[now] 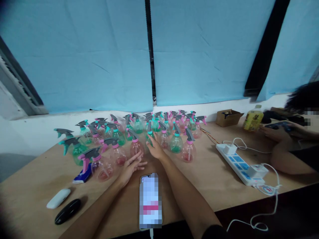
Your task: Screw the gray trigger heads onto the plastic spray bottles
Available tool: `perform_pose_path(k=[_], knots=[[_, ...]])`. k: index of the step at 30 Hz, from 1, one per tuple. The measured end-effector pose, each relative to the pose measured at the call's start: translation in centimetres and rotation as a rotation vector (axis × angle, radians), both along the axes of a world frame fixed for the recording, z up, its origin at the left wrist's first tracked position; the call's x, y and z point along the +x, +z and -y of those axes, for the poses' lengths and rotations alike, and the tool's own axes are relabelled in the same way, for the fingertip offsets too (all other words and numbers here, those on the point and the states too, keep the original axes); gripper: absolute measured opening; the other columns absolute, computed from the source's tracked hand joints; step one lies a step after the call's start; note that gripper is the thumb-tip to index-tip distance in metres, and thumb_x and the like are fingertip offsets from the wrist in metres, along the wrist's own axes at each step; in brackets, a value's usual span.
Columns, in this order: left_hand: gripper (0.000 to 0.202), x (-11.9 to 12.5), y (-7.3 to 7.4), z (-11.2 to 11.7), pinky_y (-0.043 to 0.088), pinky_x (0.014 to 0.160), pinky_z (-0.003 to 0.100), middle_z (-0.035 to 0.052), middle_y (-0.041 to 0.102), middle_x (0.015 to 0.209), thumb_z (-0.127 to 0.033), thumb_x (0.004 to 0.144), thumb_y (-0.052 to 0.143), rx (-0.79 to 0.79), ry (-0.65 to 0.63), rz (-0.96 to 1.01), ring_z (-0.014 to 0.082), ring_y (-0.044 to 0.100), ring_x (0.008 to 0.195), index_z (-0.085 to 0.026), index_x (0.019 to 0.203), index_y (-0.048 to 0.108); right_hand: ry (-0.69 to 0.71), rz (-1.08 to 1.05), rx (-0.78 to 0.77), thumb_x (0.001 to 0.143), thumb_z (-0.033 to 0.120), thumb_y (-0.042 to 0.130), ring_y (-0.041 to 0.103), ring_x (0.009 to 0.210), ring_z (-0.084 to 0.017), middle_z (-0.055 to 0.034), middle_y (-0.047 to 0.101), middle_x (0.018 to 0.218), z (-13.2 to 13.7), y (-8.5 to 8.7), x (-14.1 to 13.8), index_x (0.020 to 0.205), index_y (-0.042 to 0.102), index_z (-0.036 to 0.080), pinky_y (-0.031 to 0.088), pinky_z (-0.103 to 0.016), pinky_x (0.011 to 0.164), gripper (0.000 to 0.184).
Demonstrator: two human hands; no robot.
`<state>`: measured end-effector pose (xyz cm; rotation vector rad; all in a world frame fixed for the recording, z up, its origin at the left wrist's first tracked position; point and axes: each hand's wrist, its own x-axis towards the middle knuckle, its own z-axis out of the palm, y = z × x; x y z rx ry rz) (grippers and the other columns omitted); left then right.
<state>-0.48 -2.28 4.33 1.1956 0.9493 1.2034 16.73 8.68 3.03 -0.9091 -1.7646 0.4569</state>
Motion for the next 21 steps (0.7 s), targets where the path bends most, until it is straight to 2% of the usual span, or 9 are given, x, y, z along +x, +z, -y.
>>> perform_pose_path(k=[4, 8, 11, 15, 21], knots=[[0.053, 0.0, -0.2, -0.2, 0.060, 0.071, 0.029, 0.0156, 0.037, 0.153, -0.029, 0.085, 0.068, -0.008, 0.018, 0.020, 0.0263, 0.072, 0.098, -0.025, 0.137, 0.054, -0.063, 0.004, 0.054, 0.093, 0.044, 0.048, 0.017, 0.147, -0.025, -0.0081, 0.023, 0.155, 0.6, 0.3, -0.2, 0.138, 0.050, 0.027, 0.020, -0.048, 0.118, 0.048], [0.054, -0.1, -0.2, -0.2, 0.060, 0.072, 0.029, 0.0168, 0.039, 0.152, -0.029, 0.085, 0.069, -0.024, 0.035, 0.032, 0.0266, 0.072, 0.098, -0.024, 0.137, 0.054, -0.054, 0.043, 0.075, 0.094, 0.043, 0.047, 0.014, 0.148, -0.026, -0.0078, 0.024, 0.155, 1.0, 0.7, -0.3, 0.141, 0.047, 0.029, 0.017, -0.050, 0.118, 0.049], [0.055, 0.0, -0.1, -0.2, 0.060, 0.071, 0.029, 0.0172, 0.041, 0.151, -0.028, 0.084, 0.070, -0.035, 0.055, 0.038, 0.0268, 0.072, 0.097, -0.024, 0.137, 0.054, -0.015, 0.027, 0.037, 0.095, 0.045, 0.045, 0.019, 0.147, -0.025, -0.0090, 0.028, 0.154, 1.0, 0.7, -0.5, 0.141, 0.047, 0.029, 0.020, -0.050, 0.118, 0.049], [0.055, 0.0, 0.0, -0.2, 0.060, 0.073, 0.030, 0.0169, 0.041, 0.151, -0.028, 0.084, 0.070, -0.047, 0.083, 0.043, 0.0263, 0.072, 0.096, -0.024, 0.137, 0.054, -0.044, -0.034, 0.063, 0.094, 0.042, 0.046, 0.032, 0.141, -0.024, -0.0110, 0.036, 0.148, 1.3, 0.7, -0.8, 0.132, 0.056, 0.024, 0.026, -0.045, 0.116, 0.043], [0.053, 0.1, -0.1, -0.3, 0.059, 0.071, 0.029, 0.0187, 0.042, 0.150, -0.026, 0.085, 0.068, -0.051, 0.122, 0.063, 0.0244, 0.074, 0.092, -0.022, 0.137, 0.054, -0.119, -0.110, 0.132, 0.095, 0.035, 0.043, 0.047, 0.128, -0.023, -0.0089, 0.056, 0.128, 3.2, 1.3, -1.0, 0.114, 0.064, 0.024, 0.036, -0.041, 0.108, 0.030]])
